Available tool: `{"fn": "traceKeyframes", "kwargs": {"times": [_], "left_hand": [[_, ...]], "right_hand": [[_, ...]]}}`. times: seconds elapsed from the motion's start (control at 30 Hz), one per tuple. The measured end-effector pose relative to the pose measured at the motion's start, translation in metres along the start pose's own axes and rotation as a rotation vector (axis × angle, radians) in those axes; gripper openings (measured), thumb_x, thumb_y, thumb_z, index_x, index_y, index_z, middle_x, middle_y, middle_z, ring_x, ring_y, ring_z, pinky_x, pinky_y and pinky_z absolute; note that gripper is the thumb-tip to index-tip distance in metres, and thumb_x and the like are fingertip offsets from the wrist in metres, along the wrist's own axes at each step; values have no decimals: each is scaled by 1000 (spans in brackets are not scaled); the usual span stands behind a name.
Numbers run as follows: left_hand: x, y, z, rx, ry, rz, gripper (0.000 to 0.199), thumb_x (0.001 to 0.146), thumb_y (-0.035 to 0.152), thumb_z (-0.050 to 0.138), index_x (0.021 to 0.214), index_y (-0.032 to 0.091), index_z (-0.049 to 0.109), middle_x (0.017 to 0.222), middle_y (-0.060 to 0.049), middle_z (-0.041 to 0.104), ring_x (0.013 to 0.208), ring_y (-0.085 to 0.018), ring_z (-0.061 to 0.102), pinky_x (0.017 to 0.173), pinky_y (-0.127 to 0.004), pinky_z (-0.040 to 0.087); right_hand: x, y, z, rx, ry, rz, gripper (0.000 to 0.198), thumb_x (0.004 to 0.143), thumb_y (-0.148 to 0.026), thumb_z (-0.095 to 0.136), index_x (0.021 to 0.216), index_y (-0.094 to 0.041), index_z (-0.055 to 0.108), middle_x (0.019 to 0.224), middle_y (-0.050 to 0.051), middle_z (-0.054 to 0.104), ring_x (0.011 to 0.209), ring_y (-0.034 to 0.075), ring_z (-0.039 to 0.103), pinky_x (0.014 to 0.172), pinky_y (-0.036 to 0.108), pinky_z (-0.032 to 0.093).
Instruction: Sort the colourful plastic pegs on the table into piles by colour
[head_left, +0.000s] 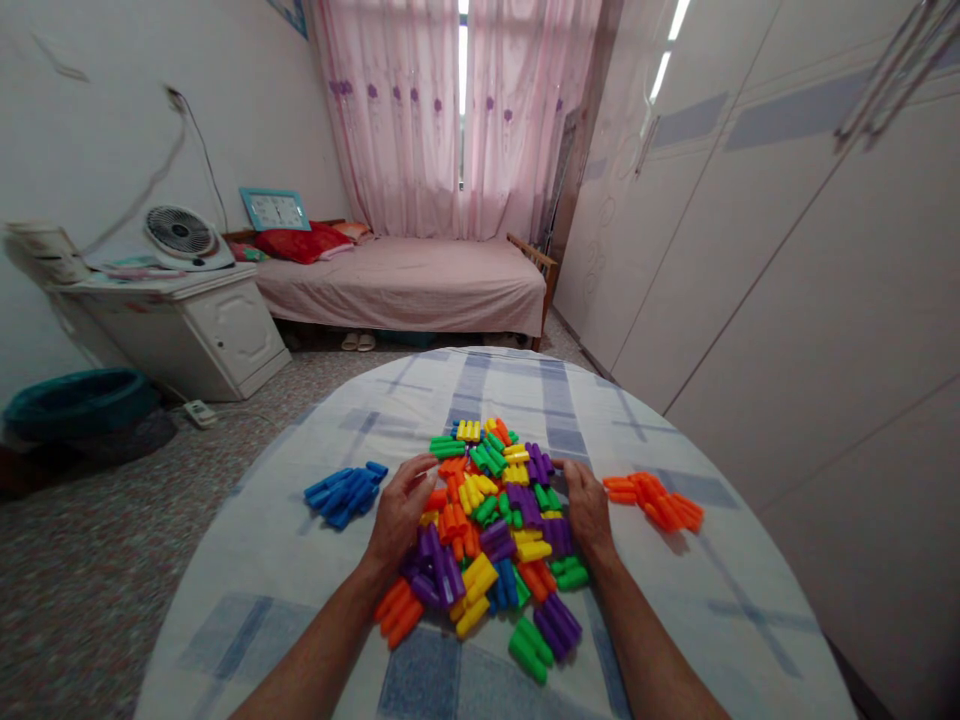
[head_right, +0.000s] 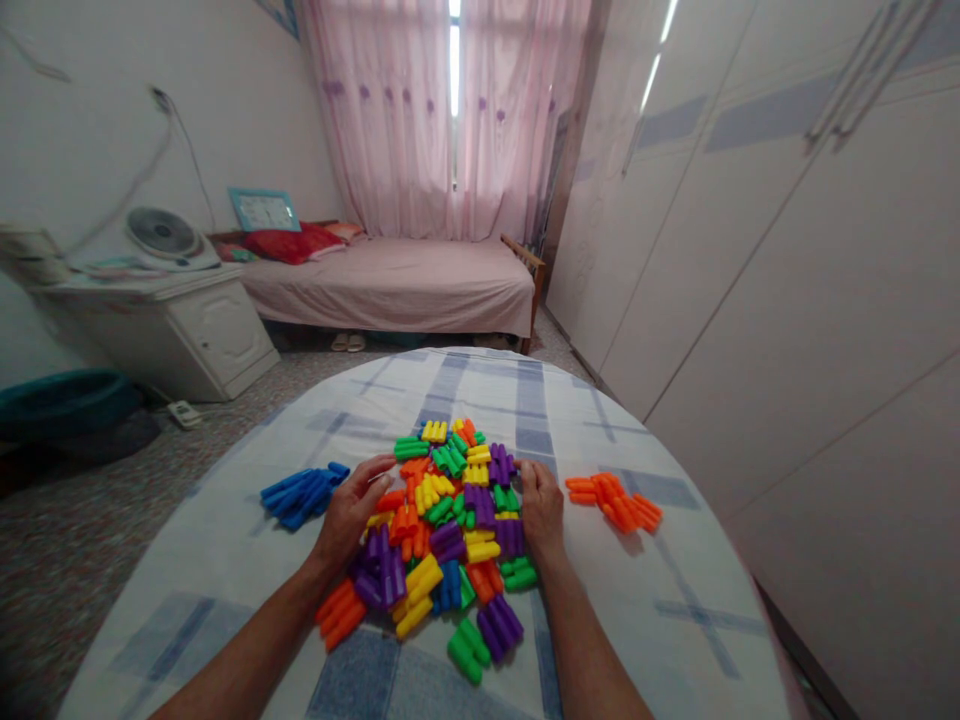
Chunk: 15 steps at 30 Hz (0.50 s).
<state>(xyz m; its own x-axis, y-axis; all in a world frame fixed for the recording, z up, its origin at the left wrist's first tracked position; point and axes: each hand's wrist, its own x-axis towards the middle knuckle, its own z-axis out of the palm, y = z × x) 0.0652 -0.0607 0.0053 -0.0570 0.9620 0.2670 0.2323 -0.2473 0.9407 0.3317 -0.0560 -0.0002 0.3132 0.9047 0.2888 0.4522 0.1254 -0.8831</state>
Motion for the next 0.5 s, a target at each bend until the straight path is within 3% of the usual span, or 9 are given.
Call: {"fn": "traceKeyframes", "kwargs": {"times": [0.1,0.17,0.23,0.37,0.5], "left_hand": [[-1,2,0,26,-114,-2,42,82,39,50,116,16,58,131,-9,52,125,-23,42,109,-40,27],[-3,5,1,-12,-248,-26,46,83,42,48,122,17,54,131,-8,53,124,-23,44,108,-40,29],[-4,9,2,-49,-301,-42,47,85,43,45,122,17,55,128,-8,56,121,-23,48,107,-38,31],[-4,12,0,-100,-226,-74,47,85,47,45,117,15,58,125,-9,58,118,-23,50,106,-37,32],[-5,11,-1,-255,-164,-179,53,84,53,43,116,13,57,117,-11,62,108,-25,58,94,-38,44]], "right_hand": [[0,-1,0,2,-9,7,43,86,-47,32,90,-19,66,98,7,66,96,22,56,88,34,39],[0,-1,-1,4,-15,8,43,86,-46,33,90,-20,66,97,7,66,97,22,56,88,34,39],[0,-2,-1,4,-13,9,43,86,-47,33,90,-20,66,97,7,67,96,22,56,87,34,39],[0,-2,-1,2,-10,8,44,86,-48,33,90,-20,66,97,6,67,95,21,57,87,34,39],[-1,-2,-1,1,-11,7,44,86,-46,32,90,-19,66,97,7,66,95,21,56,87,33,39]]}}
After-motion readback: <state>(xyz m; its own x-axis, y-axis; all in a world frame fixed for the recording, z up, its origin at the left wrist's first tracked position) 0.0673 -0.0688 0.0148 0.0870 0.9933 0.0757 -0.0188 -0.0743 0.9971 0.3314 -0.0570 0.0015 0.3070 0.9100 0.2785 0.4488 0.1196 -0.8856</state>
